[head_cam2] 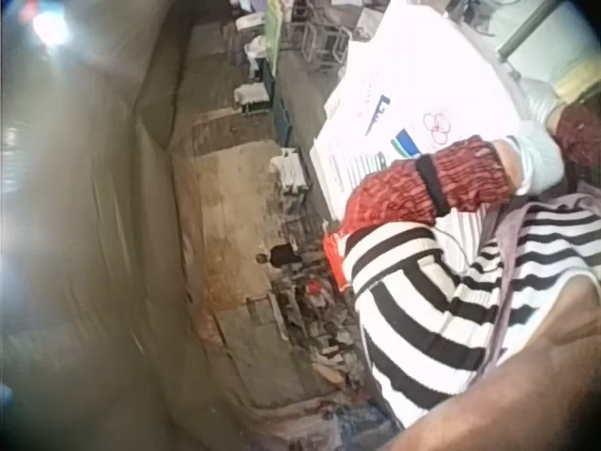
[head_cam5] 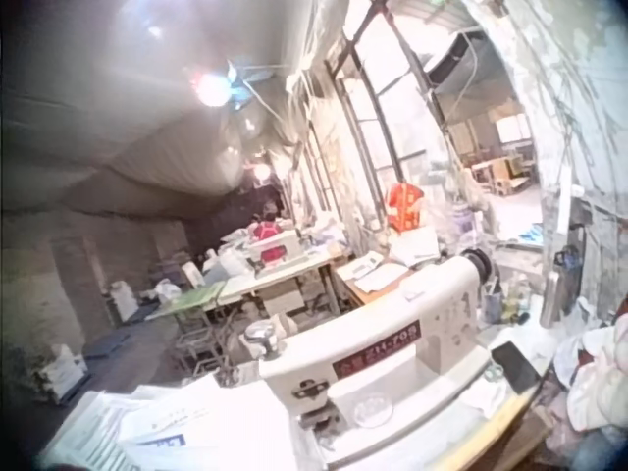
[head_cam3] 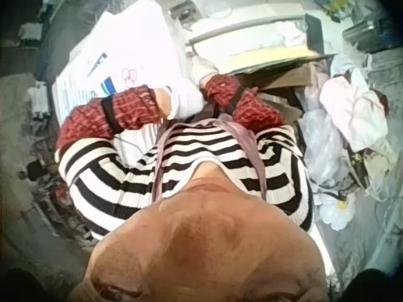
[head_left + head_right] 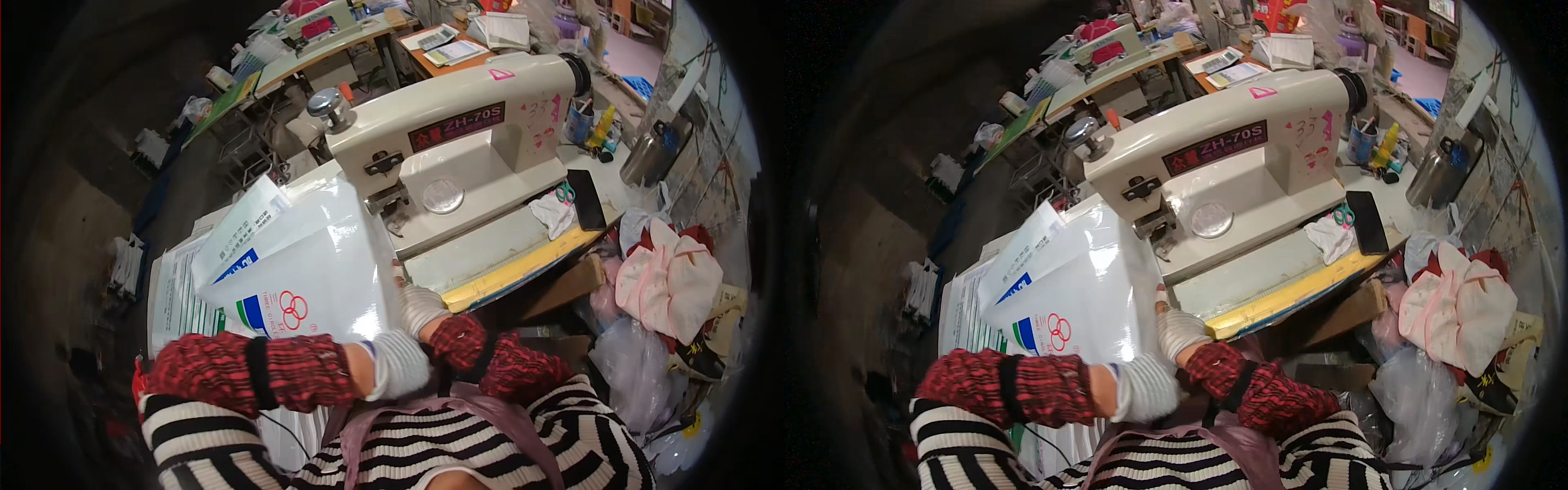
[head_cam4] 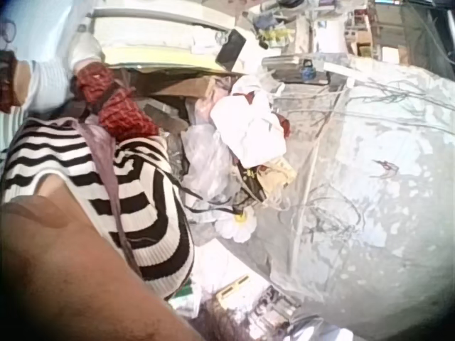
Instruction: Sealing the open edges of printed plastic bags using a heat sealer or industrial sewing machine.
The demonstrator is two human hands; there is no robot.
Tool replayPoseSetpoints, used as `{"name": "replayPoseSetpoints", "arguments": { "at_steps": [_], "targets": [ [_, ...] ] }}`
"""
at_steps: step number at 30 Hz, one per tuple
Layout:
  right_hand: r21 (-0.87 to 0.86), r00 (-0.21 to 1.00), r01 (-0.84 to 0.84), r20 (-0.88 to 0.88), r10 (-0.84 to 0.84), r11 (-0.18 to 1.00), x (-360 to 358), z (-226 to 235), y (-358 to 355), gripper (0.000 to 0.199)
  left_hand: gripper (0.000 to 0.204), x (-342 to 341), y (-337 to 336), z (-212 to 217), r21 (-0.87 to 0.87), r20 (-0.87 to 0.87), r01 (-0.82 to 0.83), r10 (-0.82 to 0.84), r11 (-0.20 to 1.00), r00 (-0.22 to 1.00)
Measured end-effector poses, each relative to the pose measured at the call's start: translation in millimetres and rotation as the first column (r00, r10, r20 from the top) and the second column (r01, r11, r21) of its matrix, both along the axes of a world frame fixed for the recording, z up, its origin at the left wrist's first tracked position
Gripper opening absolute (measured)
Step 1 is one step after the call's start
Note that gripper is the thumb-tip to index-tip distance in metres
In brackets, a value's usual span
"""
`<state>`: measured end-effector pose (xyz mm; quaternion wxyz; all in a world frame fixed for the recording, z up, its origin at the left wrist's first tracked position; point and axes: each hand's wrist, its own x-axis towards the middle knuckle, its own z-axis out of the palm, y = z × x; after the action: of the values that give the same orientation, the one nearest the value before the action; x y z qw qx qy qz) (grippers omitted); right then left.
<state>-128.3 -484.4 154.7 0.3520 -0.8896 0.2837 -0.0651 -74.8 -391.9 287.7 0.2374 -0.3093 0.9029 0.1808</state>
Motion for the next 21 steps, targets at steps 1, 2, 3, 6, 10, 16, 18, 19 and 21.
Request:
{"name": "replayPoseSetpoints", "arguments": {
  "at_steps": [1, 2, 3, 6, 10, 16, 18, 19, 21],
  "targets": [
    [-0.002, 0.98, 0.126, -0.156, -0.125, 0.992, 7.5, 4.7, 5.6, 0.05, 0.022, 12.4, -2.9, -3.5, -0.053, 0.077, -0.153, 0.157, 0.987, 0.985],
    [-0.023, 0.922, 0.247, -0.303, -0.242, 0.969, 11.3, 6.9, 9.0, 0.059, 0.029, 27.2, -19.6, -9.6, -0.284, -0.271, -0.336, 0.261, 0.898, 0.927],
    [-0.075, 0.942, 0.219, -0.244, -0.231, 0.973, 10.0, 3.5, 8.0, 0.068, 0.026, 53.1, -29.2, 7.8, 0.016, -0.055, -0.441, 0.441, 0.897, 0.896],
    [-0.06, 0.939, 0.232, -0.246, -0.24, 0.971, 9.9, 32.1, -27.7, 0.063, 0.026, 81.9, -52.3, 30.9, -0.197, 0.165, -0.283, 0.316, 0.939, 0.934],
    [0.154, 0.942, 0.305, -0.194, -0.273, 0.94, 46.0, 2.0, -54.7, 0.051, 0.026, 81.9, -29.6, -6.4, -0.031, 0.306, -0.132, 0.135, 0.991, 0.943],
    [0.127, 0.953, 0.294, 0.031, -0.301, 0.947, 26.0, -17.5, -19.8, 0.054, 0.029, -33.0, -25.0, -18.1, 0.193, 0.091, -0.008, -0.01, 0.981, 0.996],
    [0.197, 0.961, 0.276, -0.037, -0.274, 0.941, 14.9, -16.3, -10.1, 0.056, 0.025, -26.7, -21.3, -25.8, 0.194, 0.066, -0.014, 0.001, 0.981, 0.998],
    [0.078, 0.966, 0.253, -0.079, -0.247, 0.964, 4.3, -7.9, -4.2, 0.057, 0.023, -19.4, -13.9, -29.7, 0.196, 0.052, -0.012, 0.002, 0.981, 0.999],
    [0.008, 0.954, 0.28, -0.117, -0.277, 0.96, 6.3, -13.8, -8.6, 0.059, 0.022, 22.1, -5.5, -30.8, 0.23, 0.034, -0.035, 0.027, 0.973, 0.999]
  ]
}}
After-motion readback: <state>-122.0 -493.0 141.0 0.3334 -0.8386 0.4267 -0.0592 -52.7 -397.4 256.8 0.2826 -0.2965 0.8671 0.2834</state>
